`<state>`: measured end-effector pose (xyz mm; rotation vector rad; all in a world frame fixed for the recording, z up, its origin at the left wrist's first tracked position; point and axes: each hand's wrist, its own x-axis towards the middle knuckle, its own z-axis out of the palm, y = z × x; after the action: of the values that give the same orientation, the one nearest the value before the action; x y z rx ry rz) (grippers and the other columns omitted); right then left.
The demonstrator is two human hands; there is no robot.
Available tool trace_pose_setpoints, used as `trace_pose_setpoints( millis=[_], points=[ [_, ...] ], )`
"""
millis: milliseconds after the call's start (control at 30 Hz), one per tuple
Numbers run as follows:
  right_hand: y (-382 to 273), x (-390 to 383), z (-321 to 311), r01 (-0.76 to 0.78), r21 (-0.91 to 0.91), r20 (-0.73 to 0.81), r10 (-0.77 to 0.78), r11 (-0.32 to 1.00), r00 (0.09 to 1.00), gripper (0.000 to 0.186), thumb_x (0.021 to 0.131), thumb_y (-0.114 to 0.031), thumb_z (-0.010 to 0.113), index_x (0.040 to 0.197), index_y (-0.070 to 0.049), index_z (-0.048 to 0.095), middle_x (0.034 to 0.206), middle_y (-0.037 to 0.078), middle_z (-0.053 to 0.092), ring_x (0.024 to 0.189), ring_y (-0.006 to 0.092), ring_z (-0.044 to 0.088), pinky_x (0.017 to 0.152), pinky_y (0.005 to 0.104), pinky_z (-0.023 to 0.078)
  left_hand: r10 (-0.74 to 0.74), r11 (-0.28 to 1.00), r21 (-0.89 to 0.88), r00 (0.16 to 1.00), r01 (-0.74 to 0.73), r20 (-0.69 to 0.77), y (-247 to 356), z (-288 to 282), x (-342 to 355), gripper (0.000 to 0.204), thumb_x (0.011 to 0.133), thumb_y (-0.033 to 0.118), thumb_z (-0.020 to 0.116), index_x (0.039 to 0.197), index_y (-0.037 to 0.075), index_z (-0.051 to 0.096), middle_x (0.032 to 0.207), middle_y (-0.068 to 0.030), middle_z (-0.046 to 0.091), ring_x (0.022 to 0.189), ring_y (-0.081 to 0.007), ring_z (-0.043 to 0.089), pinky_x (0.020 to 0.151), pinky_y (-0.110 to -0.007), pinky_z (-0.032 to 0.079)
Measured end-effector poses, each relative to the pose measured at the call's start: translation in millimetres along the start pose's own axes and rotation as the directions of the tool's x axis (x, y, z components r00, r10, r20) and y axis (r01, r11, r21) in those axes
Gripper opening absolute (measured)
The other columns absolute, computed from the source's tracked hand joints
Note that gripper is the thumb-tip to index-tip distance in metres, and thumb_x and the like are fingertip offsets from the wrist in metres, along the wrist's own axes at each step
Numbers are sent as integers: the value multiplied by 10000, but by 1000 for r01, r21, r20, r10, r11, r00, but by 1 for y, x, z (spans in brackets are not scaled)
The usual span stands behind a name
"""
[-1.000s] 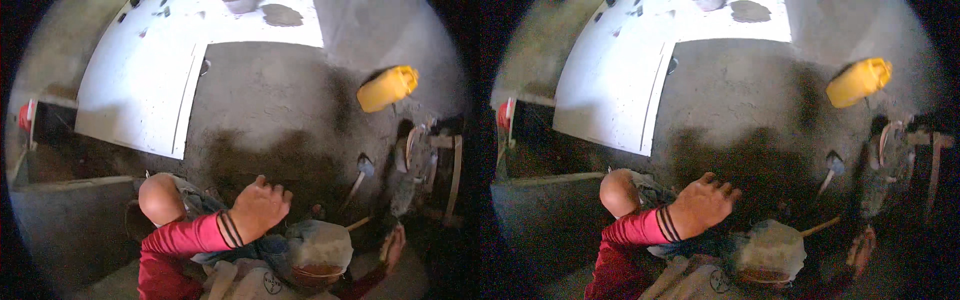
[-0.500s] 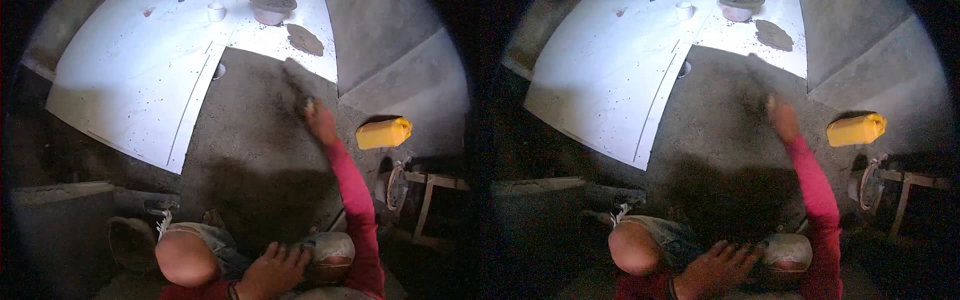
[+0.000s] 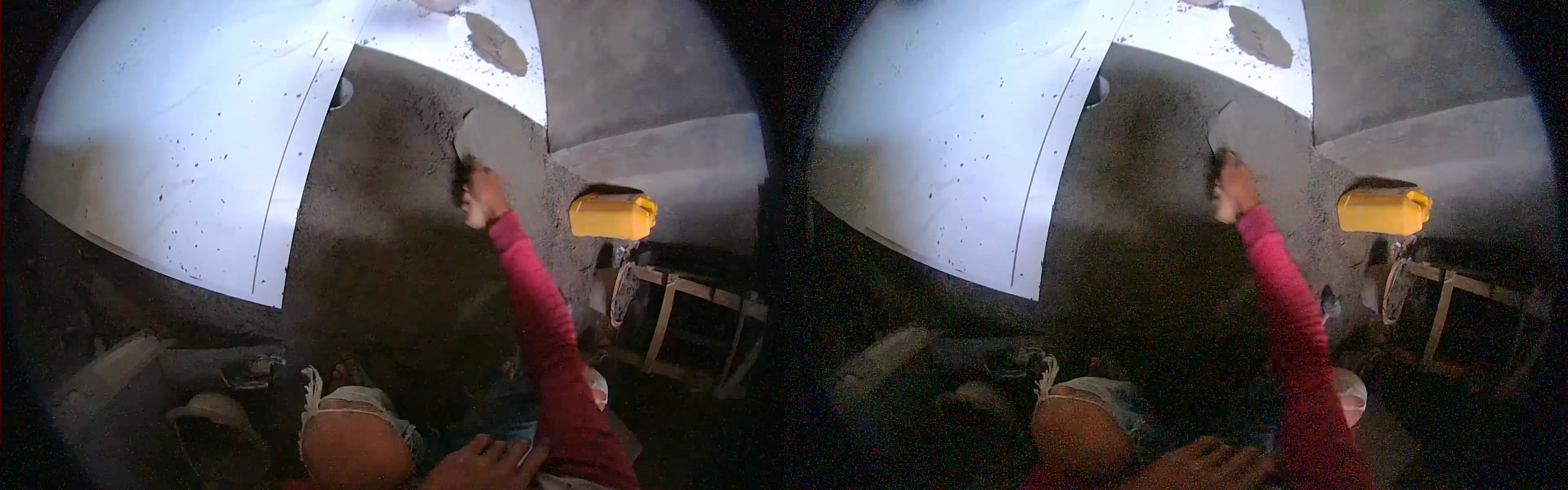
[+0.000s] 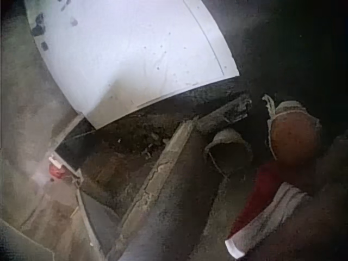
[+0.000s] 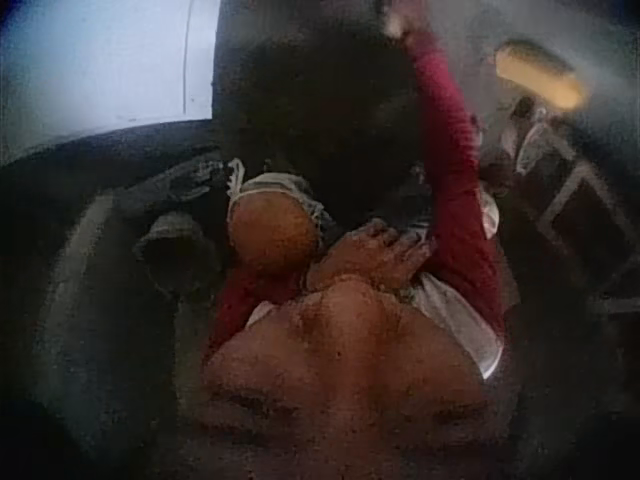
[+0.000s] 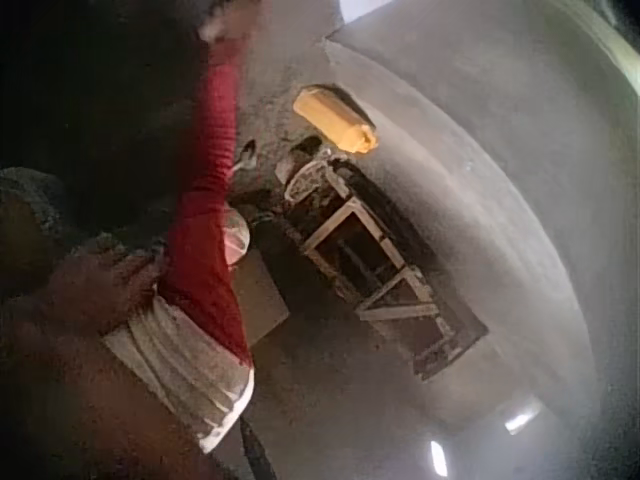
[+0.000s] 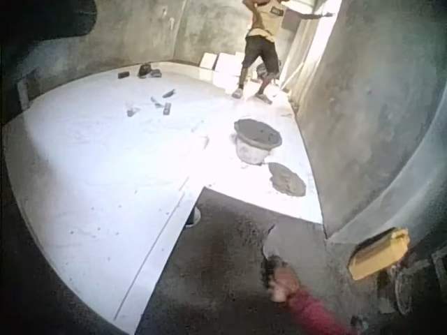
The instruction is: The person taps a large floor tile into place using a mallet, then spreads mortar on the subfloor with a trowel.
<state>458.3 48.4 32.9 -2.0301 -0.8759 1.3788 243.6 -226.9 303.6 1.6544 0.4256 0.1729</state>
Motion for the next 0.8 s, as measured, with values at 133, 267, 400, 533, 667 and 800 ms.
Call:
trace_pose_setpoints(
  millis=[133, 267, 400, 533, 667, 800],
  points=[
    [-13, 29, 63, 196, -6, 6, -196, 981, 981, 392, 976, -363, 386, 878, 2, 492, 599, 100, 482, 473, 224, 527, 396, 398, 452, -46, 994, 90, 992, 57, -114, -8, -5, -9, 609, 887, 397, 475, 1368, 35, 388, 1347, -207, 473, 1151, -370, 534, 1040, -467, 331],
    [-55, 47, 67, 315, -258, 57, -312, 913, 949, 412, 978, -345, 371, 818, 9, 507, 584, 106, 494, 492, 230, 547, 426, 405, 459, -47, 999, -1, 988, 48, -150, -8, -7, -14, 629, 870, 419, 491, 1362, 40, 390, 1355, -204, 467, 1166, -366, 527, 1049, -467, 323],
    [-58, 25, 51, 549, -767, 264, -617, 332, 741, 368, 952, -310, 427, 857, 17, 566, 713, 236, 630, 627, 350, 653, 547, 466, 508, -86, 996, -34, 992, 83, -90, 1, -18, -11, 665, 870, 441, 480, 1398, 61, 345, 1370, -203, 453, 1195, -361, 506, 1064, -470, 301],
    [-26, 0, 36, 357, -934, 276, -620, 7, 734, 370, 951, -359, 445, 1007, -1, 518, 740, 225, 642, 663, 398, 638, 563, 503, 497, -107, 988, -97, 990, 116, 93, 7, -33, -10, 715, 877, 479, 455, 1450, 92, 272, 1385, -198, 439, 1225, -358, 479, 1077, -469, 280],
    [-24, 17, -2, 321, -947, 248, -627, 3, 738, 363, 954, -355, 438, 1074, -16, 487, 742, 207, 650, 678, 414, 637, 578, 506, 498, -141, 985, -91, 986, 150, 91, 9, -32, -2, 724, 887, 487, 445, 1465, 99, 247, 1401, -194, 421, 1247, -353, 458, 1086, -466, 264],
    [-29, 63, -18, 325, -938, 173, -647, 121, 742, 366, 957, -366, 420, 1102, -39, 502, 777, 219, 653, 717, 427, 635, 630, 517, 502, -169, 984, -55, 985, 168, -19, 15, -22, 4, 703, 886, 473, 451, 1452, 97, 275, 1392, -195, 430, 1233, -353, 473, 1080, -474, 275]
  ],
)
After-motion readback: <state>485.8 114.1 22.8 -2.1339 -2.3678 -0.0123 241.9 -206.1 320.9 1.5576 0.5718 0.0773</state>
